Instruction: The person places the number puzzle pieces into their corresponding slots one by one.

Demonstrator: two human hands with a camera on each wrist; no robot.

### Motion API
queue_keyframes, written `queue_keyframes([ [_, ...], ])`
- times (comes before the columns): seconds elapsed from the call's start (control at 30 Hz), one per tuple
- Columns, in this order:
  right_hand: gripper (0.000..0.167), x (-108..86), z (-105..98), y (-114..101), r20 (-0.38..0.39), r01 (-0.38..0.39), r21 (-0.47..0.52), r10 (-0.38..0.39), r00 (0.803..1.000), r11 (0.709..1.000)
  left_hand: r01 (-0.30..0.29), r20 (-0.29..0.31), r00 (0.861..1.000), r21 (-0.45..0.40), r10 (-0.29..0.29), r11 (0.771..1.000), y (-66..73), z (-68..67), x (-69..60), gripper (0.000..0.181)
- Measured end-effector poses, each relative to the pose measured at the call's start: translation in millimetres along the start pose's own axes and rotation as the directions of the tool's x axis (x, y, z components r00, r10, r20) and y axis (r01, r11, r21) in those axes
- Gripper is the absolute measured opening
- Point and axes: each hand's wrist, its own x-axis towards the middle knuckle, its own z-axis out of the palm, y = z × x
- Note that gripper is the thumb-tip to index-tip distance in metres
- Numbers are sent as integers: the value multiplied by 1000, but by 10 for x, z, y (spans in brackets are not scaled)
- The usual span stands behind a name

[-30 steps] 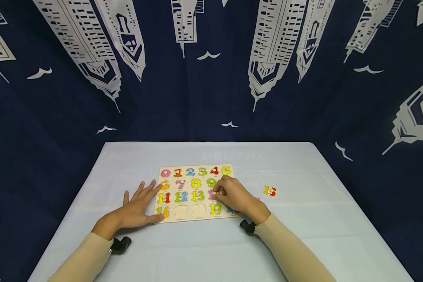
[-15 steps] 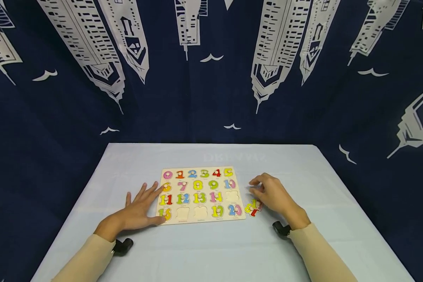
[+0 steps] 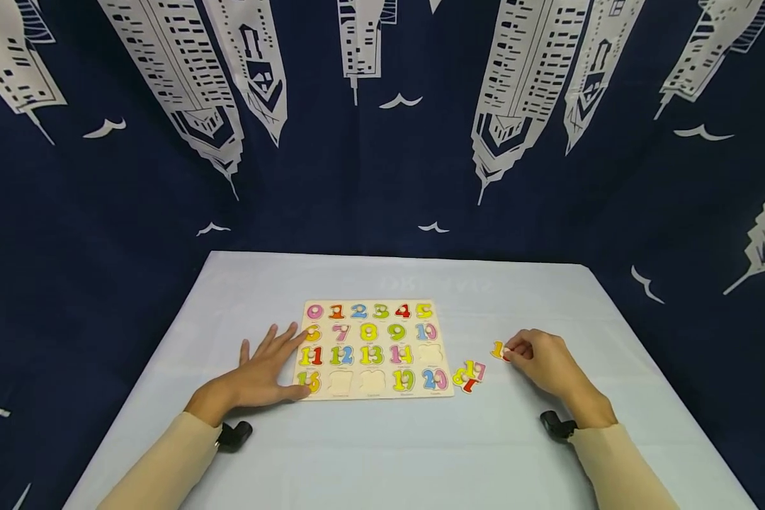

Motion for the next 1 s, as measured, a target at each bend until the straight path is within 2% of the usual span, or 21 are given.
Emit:
queue_keyframes([
  [0.2,8,64,-30,-43,-2,12,10,-12,1000,1000,15,4,1000,0,-15,1000,38,25,39,119],
  [0.47,8,195,-59,-293,-30,95,23,-94,995,995,-7,-15,1000,-14,7,1000,53,6,44,119],
  [0.73,9,216,72,-612,44,127,94,-132,990,987,3,-6,1000,-11,-3,1000,53,20,58,119],
  [1.0,7,336,337,-967,140,239,130,-256,956,962,2,-5,1000,-10,-2,1000,25,-25,24,118],
])
